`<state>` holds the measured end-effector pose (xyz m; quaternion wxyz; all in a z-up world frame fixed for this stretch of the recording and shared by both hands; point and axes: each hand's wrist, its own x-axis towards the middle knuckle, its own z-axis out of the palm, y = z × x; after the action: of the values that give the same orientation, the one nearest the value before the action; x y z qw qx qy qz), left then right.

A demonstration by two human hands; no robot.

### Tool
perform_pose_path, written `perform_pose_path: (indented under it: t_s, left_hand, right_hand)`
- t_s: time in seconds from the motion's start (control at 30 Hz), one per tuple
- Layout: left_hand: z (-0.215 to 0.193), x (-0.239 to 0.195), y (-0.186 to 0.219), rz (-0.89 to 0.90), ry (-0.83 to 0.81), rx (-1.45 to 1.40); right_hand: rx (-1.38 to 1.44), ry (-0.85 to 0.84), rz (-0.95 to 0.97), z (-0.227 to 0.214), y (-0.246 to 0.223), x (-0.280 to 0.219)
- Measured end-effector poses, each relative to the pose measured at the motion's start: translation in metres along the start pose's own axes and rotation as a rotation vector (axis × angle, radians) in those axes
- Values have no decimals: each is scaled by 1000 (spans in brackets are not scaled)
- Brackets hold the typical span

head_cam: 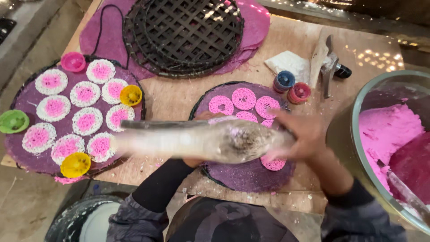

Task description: The person scoops pink dough from a large metal bowl using a spoon and applies it to a wooden tool. They then use the tool to press the dough into circular molds on a purple mat, creating pink circular patterns. The person repeats this process multiple times, filling several molds on the mat.

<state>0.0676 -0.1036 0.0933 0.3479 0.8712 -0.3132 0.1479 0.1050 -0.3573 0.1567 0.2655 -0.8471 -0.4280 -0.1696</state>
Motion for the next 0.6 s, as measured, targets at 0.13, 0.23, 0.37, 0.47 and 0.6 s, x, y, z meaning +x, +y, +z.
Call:
perform_pose_path:
  t_s: [0.13, 0.23, 0.37, 0.47, 0.6]
  left_hand:
    - [-7, 1, 7, 33, -89, 74]
    - [-17, 9, 5, 50, -109, 159]
    - [-32, 9, 3, 30, 48, 208]
    - [-39, -4, 9, 36, -62, 272]
    - [-48, -18, 12, -134, -381, 232]
  right_hand:
    - [141, 424, 60, 4, 20, 63]
    - [805, 396, 145, 22, 7, 95]
    - [804, 95, 348, 22, -29, 84]
    - [672, 3, 255, 18, -54, 49]
    - [350, -62, -11, 3, -73, 23]
